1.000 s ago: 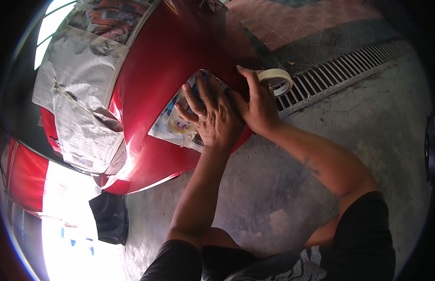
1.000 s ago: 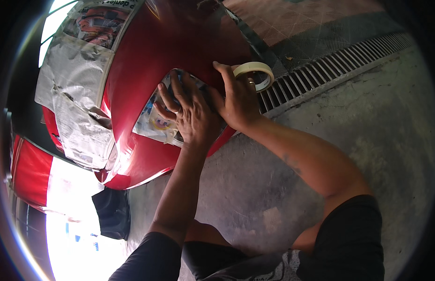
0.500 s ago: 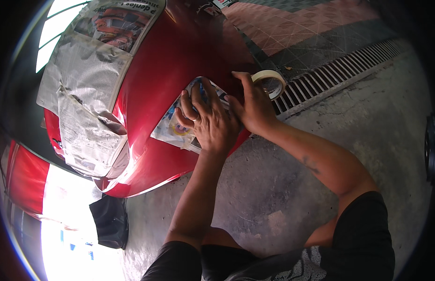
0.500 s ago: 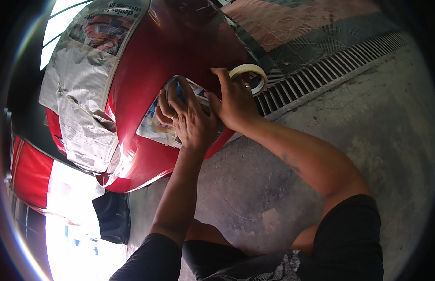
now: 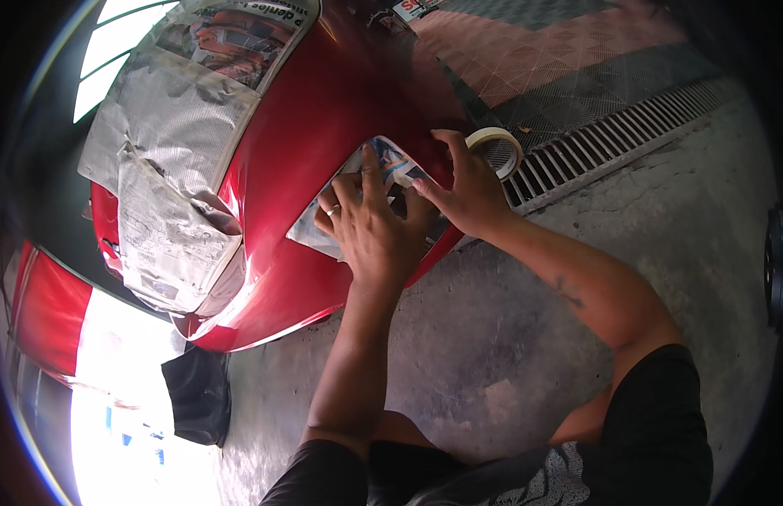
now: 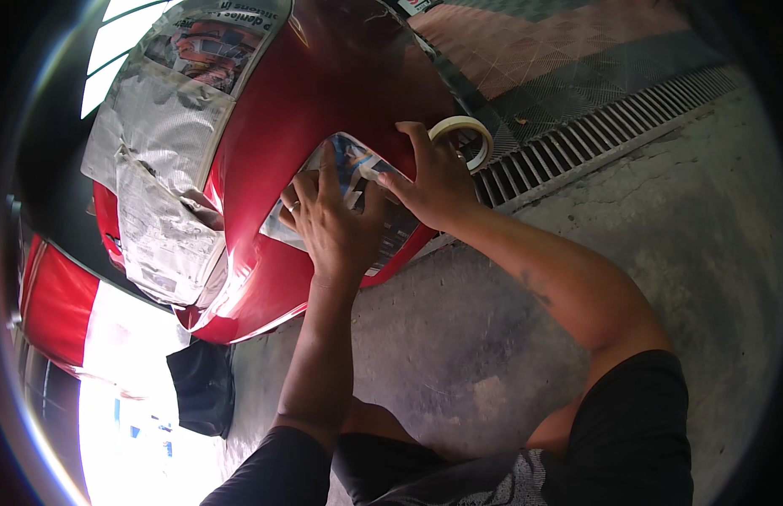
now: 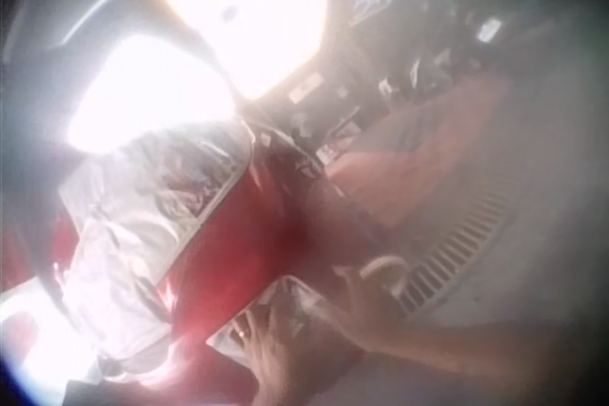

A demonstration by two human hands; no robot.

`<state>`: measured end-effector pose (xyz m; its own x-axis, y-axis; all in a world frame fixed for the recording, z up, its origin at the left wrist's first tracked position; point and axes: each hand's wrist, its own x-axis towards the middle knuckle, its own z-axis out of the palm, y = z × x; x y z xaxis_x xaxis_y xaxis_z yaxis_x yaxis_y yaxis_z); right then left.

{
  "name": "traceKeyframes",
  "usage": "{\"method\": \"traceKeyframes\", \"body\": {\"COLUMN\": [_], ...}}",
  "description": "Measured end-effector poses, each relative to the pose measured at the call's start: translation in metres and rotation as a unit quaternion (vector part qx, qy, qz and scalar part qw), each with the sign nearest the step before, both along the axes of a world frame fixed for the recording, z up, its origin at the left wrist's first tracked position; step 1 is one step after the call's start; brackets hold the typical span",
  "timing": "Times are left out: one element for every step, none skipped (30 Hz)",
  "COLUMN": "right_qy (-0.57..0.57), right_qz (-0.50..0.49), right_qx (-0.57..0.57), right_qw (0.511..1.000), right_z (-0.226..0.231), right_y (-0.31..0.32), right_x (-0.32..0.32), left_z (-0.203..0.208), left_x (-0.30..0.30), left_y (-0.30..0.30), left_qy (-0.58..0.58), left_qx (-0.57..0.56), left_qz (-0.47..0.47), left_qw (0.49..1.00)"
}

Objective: The person applies masking tape to secure newspaper sheets over the rear bumper and trunk of a red car. They then remove the newspaper and tape from the rear, walk around the vehicle, and place a newspaper sheet on the hood.

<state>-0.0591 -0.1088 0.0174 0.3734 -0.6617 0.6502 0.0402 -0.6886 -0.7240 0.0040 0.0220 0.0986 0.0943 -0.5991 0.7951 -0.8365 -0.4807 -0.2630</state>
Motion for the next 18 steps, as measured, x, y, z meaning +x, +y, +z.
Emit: {"method": "traceKeyframes", "body": {"right_qy": [-0.017,-0.034,-0.050,-0.081,-0.113,-0.143,-0.129,-0.119,-0.110,-0.097,-0.084,-0.071,-0.065,-0.055,-0.044,-0.033,-0.017,-0.001], "right_qz": [-0.010,-0.020,-0.030,-0.038,-0.046,-0.054,-0.061,-0.062,-0.064,-0.079,-0.093,-0.107,-0.107,-0.099,-0.092,-0.082,-0.076,-0.071], "right_qx": [-0.006,-0.012,-0.017,-0.044,-0.070,-0.097,-0.144,-0.189,-0.233,-0.242,-0.251,-0.260,-0.255,-0.246,-0.236,-0.227,-0.222,-0.217], "right_qw": [1.000,0.999,0.998,0.995,0.990,0.983,0.979,0.973,0.964,0.962,0.960,0.957,0.959,0.963,0.966,0.970,0.972,0.974], "right_z": [-0.001,-0.003,-0.004,0.000,0.005,0.008,0.013,0.021,0.026,0.029,0.032,0.034,0.035,0.035,0.034,0.035,0.036,0.039], "right_y": [-0.001,-0.003,-0.005,-0.004,-0.004,-0.004,-0.002,0.002,0.006,0.007,0.009,0.010,0.010,0.010,0.009,0.011,0.014,0.018], "right_x": [-0.001,-0.002,-0.002,-0.003,-0.002,-0.002,-0.006,-0.009,-0.008,-0.009,-0.009,-0.009,-0.006,-0.006,-0.007,-0.008,-0.008,-0.007], "left_z": [0.002,0.006,0.011,0.018,0.025,0.033,0.042,0.052,0.057,0.061,0.065,0.068,0.069,0.069,0.070,0.070,0.070,0.071], "left_x": [0.001,0.002,0.003,0.004,0.005,0.008,0.012,0.019,0.031,0.031,0.030,0.029,0.029,0.029,0.029,0.031,0.033,0.035], "left_y": [0.000,0.000,0.000,0.004,0.006,0.005,0.000,-0.001,0.000,-0.003,-0.005,-0.008,-0.010,-0.012,-0.014,-0.015,-0.016,-0.018], "left_qy": [-0.001,-0.001,-0.029,-0.058,-0.087,-0.110,-0.132,-0.158,-0.189,-0.188,-0.187,-0.186,-0.191,-0.196,-0.202,-0.217,-0.233,-0.248], "left_qx": [-0.006,-0.012,-0.029,-0.045,-0.061,-0.062,-0.064,-0.063,-0.053,-0.048,-0.043,-0.037,-0.032,-0.028,-0.023,-0.022,-0.022,-0.021], "left_qz": [-0.007,-0.014,-0.026,-0.032,-0.040,-0.048,-0.057,-0.061,-0.065,-0.070,-0.075,-0.079,-0.080,-0.081,-0.082,-0.090,-0.099,-0.108], "left_qw": [1.000,1.000,0.999,0.997,0.994,0.991,0.988,0.984,0.978,0.978,0.979,0.979,0.978,0.977,0.976,0.972,0.967,0.962]}}
